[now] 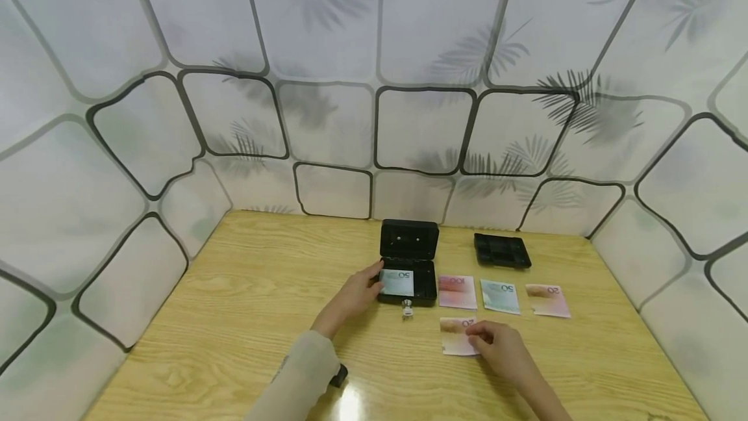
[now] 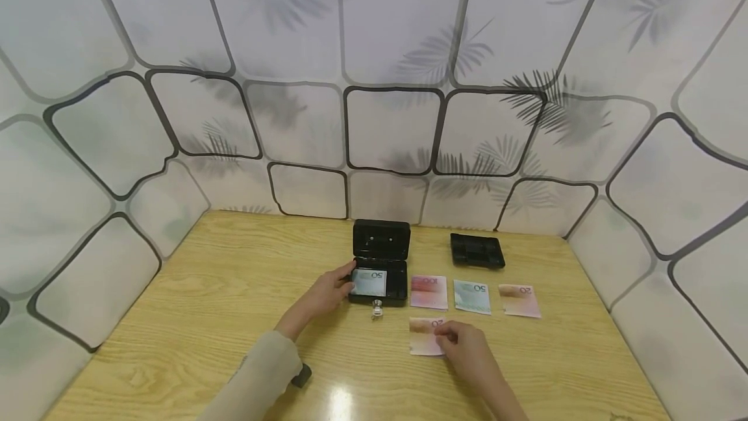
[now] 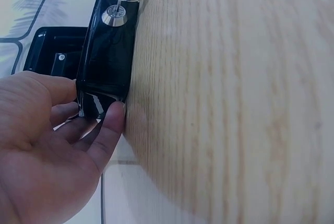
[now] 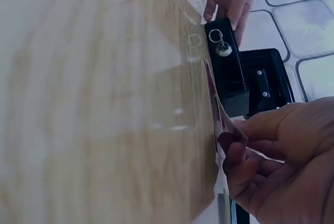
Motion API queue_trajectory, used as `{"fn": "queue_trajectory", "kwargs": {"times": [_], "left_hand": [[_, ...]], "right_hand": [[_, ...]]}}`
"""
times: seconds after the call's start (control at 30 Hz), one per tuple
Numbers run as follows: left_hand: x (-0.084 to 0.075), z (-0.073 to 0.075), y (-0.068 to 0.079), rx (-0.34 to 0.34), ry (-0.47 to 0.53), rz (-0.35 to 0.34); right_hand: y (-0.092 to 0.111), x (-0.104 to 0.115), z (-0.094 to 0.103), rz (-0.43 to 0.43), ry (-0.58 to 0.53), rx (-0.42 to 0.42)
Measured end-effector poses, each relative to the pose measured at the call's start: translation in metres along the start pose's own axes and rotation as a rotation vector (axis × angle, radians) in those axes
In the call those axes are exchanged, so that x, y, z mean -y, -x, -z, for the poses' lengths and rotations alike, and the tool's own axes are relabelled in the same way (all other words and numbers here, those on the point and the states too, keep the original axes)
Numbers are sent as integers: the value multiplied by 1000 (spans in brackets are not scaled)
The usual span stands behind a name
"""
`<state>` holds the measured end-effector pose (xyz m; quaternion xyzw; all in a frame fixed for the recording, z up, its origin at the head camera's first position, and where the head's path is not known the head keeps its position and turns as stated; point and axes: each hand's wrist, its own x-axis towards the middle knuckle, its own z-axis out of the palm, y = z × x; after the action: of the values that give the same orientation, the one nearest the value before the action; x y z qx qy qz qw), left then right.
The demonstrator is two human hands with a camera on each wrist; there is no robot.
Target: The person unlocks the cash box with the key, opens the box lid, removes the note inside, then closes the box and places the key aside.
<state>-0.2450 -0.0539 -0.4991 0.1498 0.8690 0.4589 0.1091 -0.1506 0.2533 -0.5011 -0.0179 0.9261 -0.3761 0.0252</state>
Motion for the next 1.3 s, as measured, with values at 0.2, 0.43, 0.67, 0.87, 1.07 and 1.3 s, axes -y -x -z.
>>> {"fn": "queue_trajectory", "kwargs": {"times": [0.2,0.43,0.67,0.87,1.07,1.3], "left_hand": [[1,-2,0,-3,14,21],[2,-2,-1,-3,18,28],[0,-1,0,-2,13,30],[-1,-1,0,-1,9,27],[0,-1,1,2,18,36],[-1,-1,2,-1,21,33]], "right_hand": [[2,3,-2,-33,55,5],[2,4,-4,-25,107,4],[-1,7,-4,-38,133,12],[-1,9,-5,-21,146,4],[1,11,-6,-34,176,-3],[5,13,-8,-15,247,-43]]}}
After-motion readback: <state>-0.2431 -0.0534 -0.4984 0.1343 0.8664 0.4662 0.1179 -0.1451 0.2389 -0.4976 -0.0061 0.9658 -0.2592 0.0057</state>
